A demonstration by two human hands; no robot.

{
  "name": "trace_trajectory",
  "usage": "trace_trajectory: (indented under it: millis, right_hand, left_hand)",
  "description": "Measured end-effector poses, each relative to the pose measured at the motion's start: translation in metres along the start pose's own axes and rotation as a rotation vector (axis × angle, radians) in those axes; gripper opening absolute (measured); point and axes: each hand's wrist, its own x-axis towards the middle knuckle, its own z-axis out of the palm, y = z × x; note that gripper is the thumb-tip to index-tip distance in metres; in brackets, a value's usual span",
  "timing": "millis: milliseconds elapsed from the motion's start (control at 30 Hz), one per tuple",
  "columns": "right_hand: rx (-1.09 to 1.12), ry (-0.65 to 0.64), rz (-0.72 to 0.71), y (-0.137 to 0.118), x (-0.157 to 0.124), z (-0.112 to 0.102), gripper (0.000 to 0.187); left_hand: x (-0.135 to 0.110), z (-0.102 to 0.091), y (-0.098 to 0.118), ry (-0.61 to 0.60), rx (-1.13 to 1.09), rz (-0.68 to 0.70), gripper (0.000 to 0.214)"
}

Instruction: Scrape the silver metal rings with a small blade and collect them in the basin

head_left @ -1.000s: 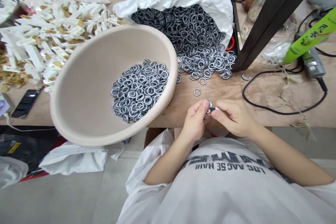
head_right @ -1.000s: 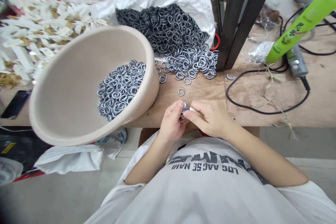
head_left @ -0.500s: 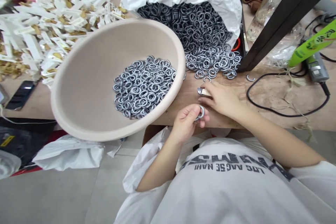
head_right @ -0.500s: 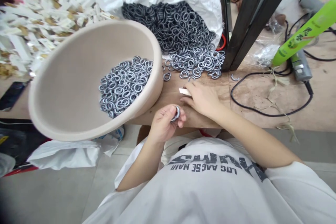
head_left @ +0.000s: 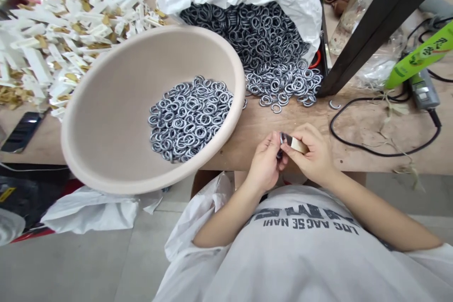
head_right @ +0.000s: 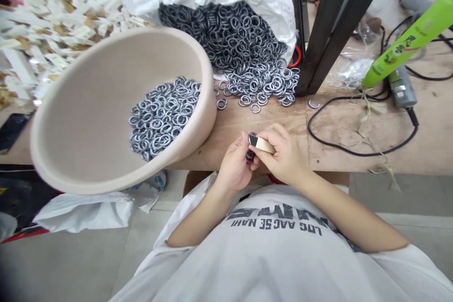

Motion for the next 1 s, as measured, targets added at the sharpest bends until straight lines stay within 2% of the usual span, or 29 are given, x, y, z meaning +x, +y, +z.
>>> trace_trajectory:
  millis: [100,200,333,400,567,733,800,900,967,1000]
  right_hand:
    - [0.112,0.006,0.116,0.006,-0.004,-0.003,0.018]
    - [0.291,-0.057,0.205,0.009,0.001,-0.009,0.029]
    - [0.364,-0.107,0.202,0.008,0.009,-0.019,0.016]
    - [0.268,-0.117,0.161,0.006,0.009,-0.026,0.019]
    - [-0.14,-0.239,-0.097,-0.003,0.003,-0.033,0.035]
    - [-0.242,-0.319,-0.137,-0.009,-0.001,-0.03,0.036]
    - [-0.215,-0.322,-0.103,-0.004,-0.001,-0.031,0.039]
    - [-0.213,-0.229,0.074,0.011,0.009,-0.036,0.045]
    - [-0.292,-0.159,0.182,0.021,0.022,-0.036,0.046]
    - [-0.36,-0.164,0.196,0.025,0.031,-0.034,0.045]
  left_hand:
    - [0.001,0.003,-0.004,-0.037,0.015,0.038,0.046]
    - [0.003,0.0,-0.007,-0.102,0.051,0.085,0.047]
    - [0.002,0.0,-0.006,-0.132,0.078,0.089,0.048]
    - [0.001,0.003,-0.002,-0.114,0.063,0.07,0.05]
    - [0.0,0.009,0.006,-0.057,0.013,0.064,0.051]
    - [-0.001,0.01,0.004,-0.048,0.009,0.071,0.054]
    - [-0.004,0.01,0.002,-0.068,0.015,0.058,0.052]
    - [-0.01,0.008,0.001,-0.165,0.054,0.001,0.052]
    - [-0.012,0.005,0.002,-0.2,0.053,-0.036,0.052]
    - [-0.013,0.002,0.003,-0.19,0.043,-0.045,0.052]
